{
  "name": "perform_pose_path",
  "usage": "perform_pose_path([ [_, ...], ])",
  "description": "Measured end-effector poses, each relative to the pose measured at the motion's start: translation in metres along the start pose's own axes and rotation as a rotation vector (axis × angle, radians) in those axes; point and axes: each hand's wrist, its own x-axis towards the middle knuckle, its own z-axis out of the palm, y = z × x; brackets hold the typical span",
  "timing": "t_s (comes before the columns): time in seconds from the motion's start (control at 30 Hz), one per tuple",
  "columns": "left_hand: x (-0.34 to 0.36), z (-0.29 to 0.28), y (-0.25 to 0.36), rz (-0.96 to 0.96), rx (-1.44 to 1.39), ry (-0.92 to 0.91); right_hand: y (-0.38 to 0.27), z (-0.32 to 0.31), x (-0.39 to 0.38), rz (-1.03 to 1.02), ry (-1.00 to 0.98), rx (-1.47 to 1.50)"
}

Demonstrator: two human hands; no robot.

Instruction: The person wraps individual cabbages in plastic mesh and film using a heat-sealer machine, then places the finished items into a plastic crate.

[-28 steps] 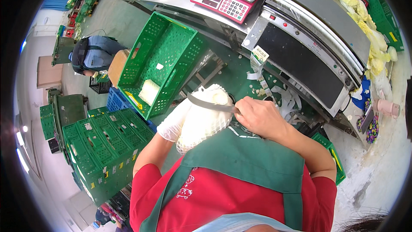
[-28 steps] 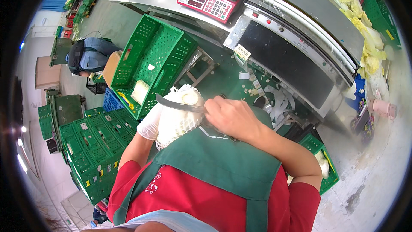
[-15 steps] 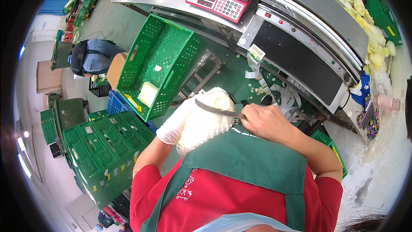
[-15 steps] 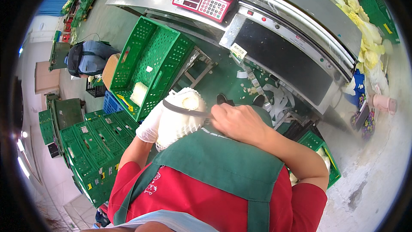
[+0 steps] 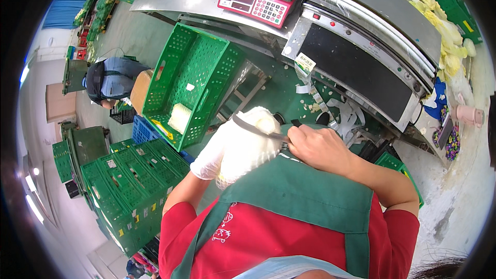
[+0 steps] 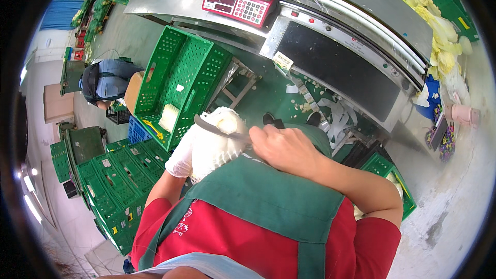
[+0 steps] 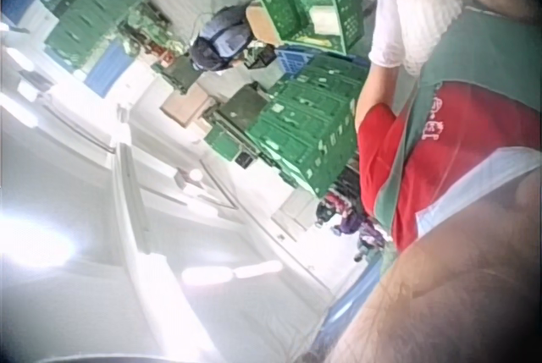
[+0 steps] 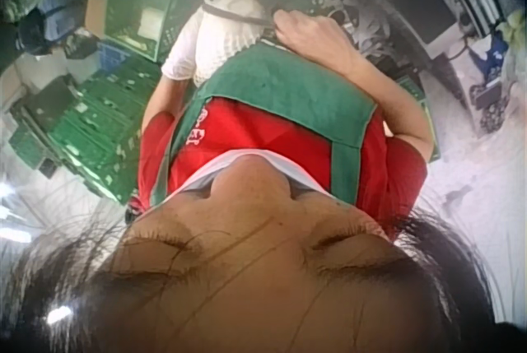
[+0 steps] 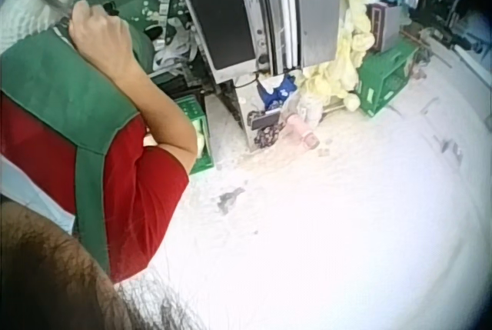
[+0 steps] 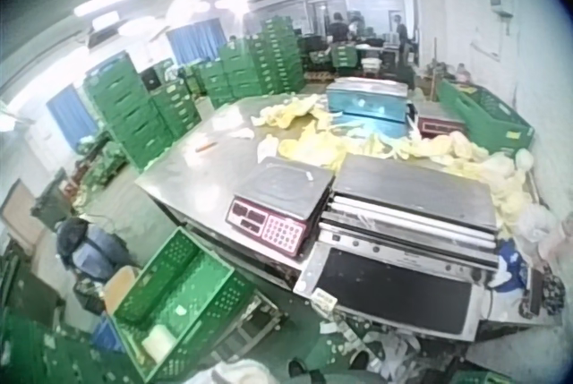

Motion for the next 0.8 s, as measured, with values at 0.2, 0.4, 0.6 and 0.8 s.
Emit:
perform_pose_path([
  [0.2,0.004,0.002,-0.006,0.079,0.126,0.001,-0.004,0.01,0.005,0.005,0.085,-0.107],
  [0.4,0.011,0.003,0.001,0.24,0.453,-0.031,-0.008,0.009,0.01,0.029,0.068,-0.139],
  [0.6,0.008,0.012,0.014,0.172,0.343,-0.017,-0.01,0.01,0.012,0.084,0.014,-0.16],
  [0.8,0.001,-0.002,-0.006,0.096,0.115,-0.082,0.009,0.01,0.0,0.07,0.056,-0.239],
])
